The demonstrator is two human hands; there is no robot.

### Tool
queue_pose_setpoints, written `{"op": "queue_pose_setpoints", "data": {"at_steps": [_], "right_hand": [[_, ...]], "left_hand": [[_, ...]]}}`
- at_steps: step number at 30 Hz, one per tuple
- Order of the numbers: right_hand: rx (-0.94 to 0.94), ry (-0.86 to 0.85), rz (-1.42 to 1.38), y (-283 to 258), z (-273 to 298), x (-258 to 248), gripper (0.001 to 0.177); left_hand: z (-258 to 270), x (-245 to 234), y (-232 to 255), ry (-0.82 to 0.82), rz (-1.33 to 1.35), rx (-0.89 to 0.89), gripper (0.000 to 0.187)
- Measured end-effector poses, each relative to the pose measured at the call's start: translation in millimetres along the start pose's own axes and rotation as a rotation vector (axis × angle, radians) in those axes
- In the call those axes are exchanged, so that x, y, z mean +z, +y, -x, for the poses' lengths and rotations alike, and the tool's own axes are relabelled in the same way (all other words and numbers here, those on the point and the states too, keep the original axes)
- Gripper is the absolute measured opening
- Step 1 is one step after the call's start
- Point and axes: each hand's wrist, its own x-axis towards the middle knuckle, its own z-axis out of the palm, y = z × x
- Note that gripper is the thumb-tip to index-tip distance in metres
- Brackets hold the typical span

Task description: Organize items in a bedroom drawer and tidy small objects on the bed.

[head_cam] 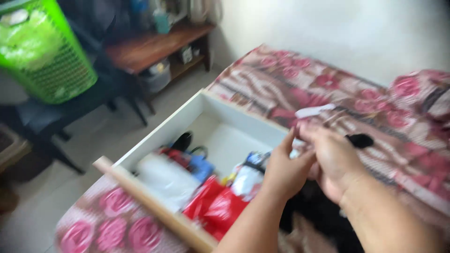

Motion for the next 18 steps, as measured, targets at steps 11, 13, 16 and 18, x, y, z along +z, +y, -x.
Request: {"op": "queue_pose_setpoints", "data": {"at_steps": [11,13,16,18], "right_hand": [[-0.014,0.366,0.868,66.4,-201.3,-388.0,0.040],[0.004,0.420,0.995,81.7,-206.7,-431.6,0.036],[-0.179,0.352,0.847,100.2,-203.1,-466.4,0.042],[-0.062,0.362,1.096,95.3,-197.0,-462.4,0.042]], "left_hand": [[-148.7,274.4,-208.3,-0.179,-0.209,-0.463,0.087],[-144.3,295.5,-247.1,-0.119,-0.296,-0.519,0.091],[-127.0,309.2,-265.9,-0.100,-0.492,-0.580,0.097],[-116.5,314.9,-238.9,-0.104,-0.716,-0.759,0.102]]}}
